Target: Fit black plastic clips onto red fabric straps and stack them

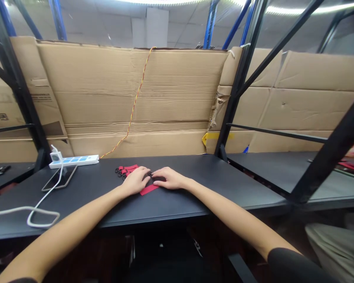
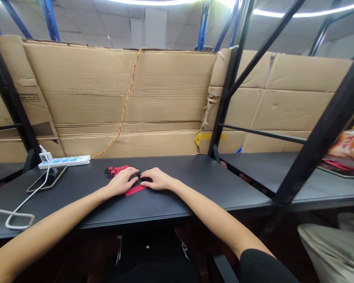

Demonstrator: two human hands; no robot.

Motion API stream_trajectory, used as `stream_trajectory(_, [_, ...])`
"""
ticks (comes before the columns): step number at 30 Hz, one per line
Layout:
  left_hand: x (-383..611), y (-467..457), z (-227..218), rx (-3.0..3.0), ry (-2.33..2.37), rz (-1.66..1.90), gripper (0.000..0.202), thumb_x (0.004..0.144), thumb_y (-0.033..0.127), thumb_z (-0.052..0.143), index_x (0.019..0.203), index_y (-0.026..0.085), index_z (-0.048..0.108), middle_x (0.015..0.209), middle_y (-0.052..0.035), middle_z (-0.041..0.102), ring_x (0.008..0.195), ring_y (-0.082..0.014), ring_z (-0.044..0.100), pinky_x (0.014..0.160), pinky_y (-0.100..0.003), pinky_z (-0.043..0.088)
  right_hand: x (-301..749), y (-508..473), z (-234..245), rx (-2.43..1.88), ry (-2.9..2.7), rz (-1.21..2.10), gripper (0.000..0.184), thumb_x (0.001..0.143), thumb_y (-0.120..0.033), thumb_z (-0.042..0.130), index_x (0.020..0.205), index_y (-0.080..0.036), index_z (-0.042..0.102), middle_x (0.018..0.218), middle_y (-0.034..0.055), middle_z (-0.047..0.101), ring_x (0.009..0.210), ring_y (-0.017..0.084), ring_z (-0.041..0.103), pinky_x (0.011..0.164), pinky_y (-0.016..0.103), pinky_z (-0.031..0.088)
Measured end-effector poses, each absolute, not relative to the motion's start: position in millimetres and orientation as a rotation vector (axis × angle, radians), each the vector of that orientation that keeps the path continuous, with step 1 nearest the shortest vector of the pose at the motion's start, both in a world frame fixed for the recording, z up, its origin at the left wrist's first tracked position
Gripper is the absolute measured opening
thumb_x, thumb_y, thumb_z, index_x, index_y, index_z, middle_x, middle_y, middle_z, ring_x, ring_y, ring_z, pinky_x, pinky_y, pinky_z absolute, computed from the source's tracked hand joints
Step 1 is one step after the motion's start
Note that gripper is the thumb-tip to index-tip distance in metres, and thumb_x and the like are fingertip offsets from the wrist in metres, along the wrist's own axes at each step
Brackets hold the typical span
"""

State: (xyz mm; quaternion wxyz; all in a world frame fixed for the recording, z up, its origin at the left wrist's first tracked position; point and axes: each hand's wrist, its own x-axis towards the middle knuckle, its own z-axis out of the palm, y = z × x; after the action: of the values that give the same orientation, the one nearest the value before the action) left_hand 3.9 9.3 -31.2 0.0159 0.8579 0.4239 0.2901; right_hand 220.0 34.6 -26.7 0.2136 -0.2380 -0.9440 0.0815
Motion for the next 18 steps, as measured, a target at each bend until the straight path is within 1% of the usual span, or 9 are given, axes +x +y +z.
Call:
stream_trajectory(1, [3, 10, -31, 2.677, 1.315, 0.876, 0.028, 0.086, 0.030, 0.049, 0.106, 0.019, 0.066, 0.109, -0.0105, 0.064, 0.102, -0.0248, 0.059, 0.091, -0.037, 0.045, 219, 33, -26, -0.594, -2.615, 0.256, 0.033, 0.086, -0.037, 0.055, 0.113, -0.021, 0.066, 0.116, 0.0086, 0.066, 0.106, 0.023, 0.061, 0.096, 0.035, 0.042])
stream_trajectory(3, [3, 10, -29, 2.683, 1.302, 0.806, 0.026, 0.086, 0.030, 0.048, 0.099, 0.020, 0.069, 0.100, -0.0089, 0.069, 0.094, -0.0239, 0.062, 0.085, -0.035, 0.047, 217, 31, -26, -0.514, -2.590, 0.324, 0.028, 0.084, -0.031, 0.057, 0.108, -0.021, 0.069, 0.111, 0.0073, 0.068, 0.101, 0.021, 0.063, 0.091, 0.032, 0.046])
stream_trajectory(5, [2, 9, -28, 2.673, 1.285, 0.759, 0.025, 0.086, 0.031, 0.048, 0.093, 0.021, 0.071, 0.091, -0.0071, 0.071, 0.087, -0.0227, 0.063, 0.079, -0.033, 0.048, 216, 31, -26, -0.491, -2.559, 0.384, 0.024, 0.083, -0.026, 0.057, 0.103, -0.021, 0.070, 0.108, 0.0063, 0.069, 0.098, 0.020, 0.064, 0.089, 0.031, 0.047])
stream_trajectory(7, [2, 10, -27, 2.655, 1.257, 0.768, 0.023, 0.084, 0.029, 0.050, 0.091, 0.022, 0.071, 0.089, -0.0059, 0.072, 0.084, -0.0221, 0.064, 0.075, -0.031, 0.048, 216, 31, -27, -0.495, -2.539, 0.392, 0.021, 0.083, -0.021, 0.056, 0.097, -0.021, 0.071, 0.106, 0.0063, 0.069, 0.097, 0.019, 0.064, 0.089, 0.031, 0.046])
stream_trajectory(9, [1, 11, -27, 2.608, 1.240, 0.833, 0.022, 0.080, 0.028, 0.055, 0.094, 0.022, 0.071, 0.089, -0.0053, 0.071, 0.080, -0.0211, 0.064, 0.073, -0.030, 0.048, 217, 32, -26, -0.537, -2.521, 0.345, 0.019, 0.083, -0.019, 0.056, 0.094, -0.020, 0.071, 0.104, 0.0071, 0.067, 0.095, 0.020, 0.062, 0.088, 0.032, 0.046])
stream_trajectory(11, [0, 13, -27, 2.542, 1.253, 0.915, 0.025, 0.074, 0.029, 0.061, 0.097, 0.021, 0.070, 0.087, -0.0049, 0.070, 0.073, -0.0196, 0.063, 0.069, -0.029, 0.048, 218, 32, -25, -0.600, -2.511, 0.313, 0.018, 0.082, -0.023, 0.058, 0.095, -0.019, 0.070, 0.101, 0.0078, 0.064, 0.091, 0.019, 0.061, 0.085, 0.033, 0.046])
stream_trajectory(13, [-1, 13, -27, 2.498, 1.277, 0.952, 0.028, 0.071, 0.031, 0.064, 0.096, 0.020, 0.070, 0.081, -0.0036, 0.069, 0.068, -0.0179, 0.060, 0.065, -0.028, 0.047, 219, 32, -25, -0.655, -2.514, 0.335, 0.022, 0.080, -0.031, 0.063, 0.097, -0.019, 0.069, 0.098, 0.0072, 0.062, 0.088, 0.019, 0.059, 0.083, 0.033, 0.046])
stream_trajectory(15, [-1, 13, -25, 2.493, 1.263, 0.909, 0.024, 0.072, 0.032, 0.063, 0.091, 0.020, 0.071, 0.071, -0.0015, 0.066, 0.063, -0.0162, 0.058, 0.061, -0.026, 0.045, 219, 32, -25, -0.688, -2.525, 0.393, 0.026, 0.077, -0.038, 0.068, 0.095, -0.020, 0.068, 0.096, 0.0060, 0.061, 0.087, 0.018, 0.058, 0.082, 0.032, 0.046])
stream_trajectory(18, [0, 10, -21, 2.479, 1.244, 0.821, 0.022, 0.076, 0.033, 0.059, 0.086, 0.017, 0.072, 0.066, -0.0013, 0.065, 0.060, -0.0150, 0.057, 0.058, -0.024, 0.042, 218, 34, -28, -0.708, -2.521, 0.508, 0.025, 0.074, -0.039, 0.071, 0.088, -0.019, 0.066, 0.091, 0.0042, 0.060, 0.083, 0.016, 0.056, 0.079, 0.030, 0.046])
